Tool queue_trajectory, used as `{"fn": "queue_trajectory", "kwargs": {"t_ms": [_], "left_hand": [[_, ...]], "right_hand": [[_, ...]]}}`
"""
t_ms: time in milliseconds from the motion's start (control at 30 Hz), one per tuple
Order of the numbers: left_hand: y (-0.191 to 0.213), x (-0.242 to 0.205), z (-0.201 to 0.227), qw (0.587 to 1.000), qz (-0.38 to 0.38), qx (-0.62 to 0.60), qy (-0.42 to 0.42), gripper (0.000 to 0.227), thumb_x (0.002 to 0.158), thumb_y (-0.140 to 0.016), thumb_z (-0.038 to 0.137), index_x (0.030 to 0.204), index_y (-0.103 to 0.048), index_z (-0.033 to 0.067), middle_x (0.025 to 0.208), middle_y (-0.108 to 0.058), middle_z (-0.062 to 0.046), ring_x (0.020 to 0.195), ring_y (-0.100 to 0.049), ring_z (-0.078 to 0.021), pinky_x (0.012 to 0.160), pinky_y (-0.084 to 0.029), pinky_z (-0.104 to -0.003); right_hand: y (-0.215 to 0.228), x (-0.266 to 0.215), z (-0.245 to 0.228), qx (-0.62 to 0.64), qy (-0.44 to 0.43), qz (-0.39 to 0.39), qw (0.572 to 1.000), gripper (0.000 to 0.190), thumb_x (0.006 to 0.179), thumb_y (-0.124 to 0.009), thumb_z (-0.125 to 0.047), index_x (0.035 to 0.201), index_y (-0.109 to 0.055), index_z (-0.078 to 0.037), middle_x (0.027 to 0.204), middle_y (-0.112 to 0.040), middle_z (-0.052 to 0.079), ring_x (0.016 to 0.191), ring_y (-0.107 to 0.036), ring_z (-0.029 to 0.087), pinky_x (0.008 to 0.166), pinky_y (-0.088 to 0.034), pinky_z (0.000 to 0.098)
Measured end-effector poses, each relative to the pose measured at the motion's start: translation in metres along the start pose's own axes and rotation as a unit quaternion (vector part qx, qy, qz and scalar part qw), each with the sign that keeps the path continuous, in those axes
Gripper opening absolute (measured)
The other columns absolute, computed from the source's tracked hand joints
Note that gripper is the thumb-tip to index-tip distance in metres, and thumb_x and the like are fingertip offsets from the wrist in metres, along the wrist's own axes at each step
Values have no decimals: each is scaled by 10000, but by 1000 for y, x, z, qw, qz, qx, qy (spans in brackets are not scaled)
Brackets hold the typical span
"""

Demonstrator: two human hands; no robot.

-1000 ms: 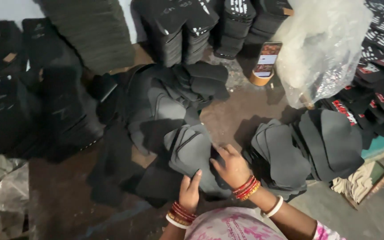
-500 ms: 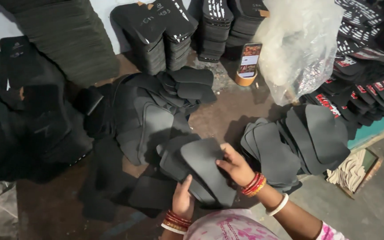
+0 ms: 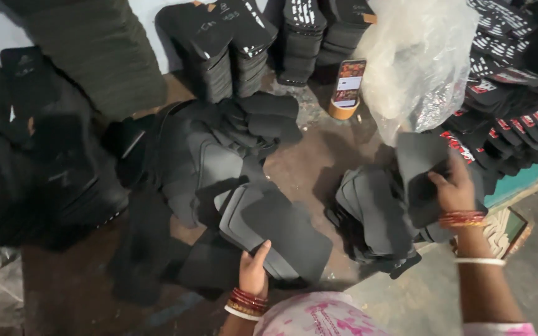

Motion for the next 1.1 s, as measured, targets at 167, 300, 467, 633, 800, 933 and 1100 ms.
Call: {"fn": "queue_trajectory", "kwargs": {"t_ms": [167,300,467,633,800,933,1100], "left_hand": [[5,-2,4,998,6,5,-57,316,871,-736,85,1158,-685,-36,1119,-726,-73,1008,-665,-180,915,-514,-332],[4,-3,-4,992,-5,93,-90,260,910,-773,96,1092,-712,-79,1031,-737,-79,914,-646,-154,835,-518,-330],[-16,-12,16,985,-42,113,-126,282,908,-749,114,1125,-706,-60,1064,-755,-59,948,-667,-116,862,-535,-295],[-1,-5,4,991,-2,78,-106,317,913,-735,134,1157,-694,-63,1102,-745,-73,995,-662,-142,896,-521,-317],[-8,-11,10,999,12,3,-48,383,905,-698,171,1219,-656,-44,1161,-724,-86,1063,-659,-181,944,-501,-337],[-4,-5,0,998,1,17,-58,394,936,-690,172,1240,-642,-74,1184,-712,-127,1084,-647,-209,966,-488,-348],[-15,-12,10,998,-18,-46,-36,350,940,-656,136,1232,-637,-55,1211,-688,-137,1111,-645,-229,980,-492,-358]], "right_hand": [[-37,-36,-78,-353,232,15,906,702,821,-765,-197,1447,-551,39,1425,-553,290,1255,-528,483,1047,-443,500],[-133,-103,-128,-139,181,-194,954,485,876,-752,-233,1310,-633,-54,1360,-605,181,1230,-600,369,995,-490,430],[-180,-145,-160,-46,128,-270,953,395,822,-798,-216,1140,-672,-18,1156,-651,153,976,-663,296,813,-531,367],[-130,-119,-152,-94,57,-89,990,185,854,-804,-124,944,-667,-39,824,-663,99,727,-652,185,702,-525,328],[-81,-95,-156,-215,162,16,963,209,910,-696,-67,1110,-739,-110,1034,-686,109,905,-673,263,800,-548,374],[-105,-106,-70,-465,158,-133,861,277,770,-748,-153,1046,-770,-148,1031,-698,130,962,-674,342,784,-560,433],[-138,-117,-118,-283,115,-181,935,233,913,-699,-208,1138,-751,-179,1112,-731,79,1000,-695,319,844,-562,414]]}}
Point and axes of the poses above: each hand's wrist, its own x-axis towards the middle knuckle, its own y-axis out of the back of the hand, z = x × y, the point moved 6 cm from there along x, towards the middle knuckle
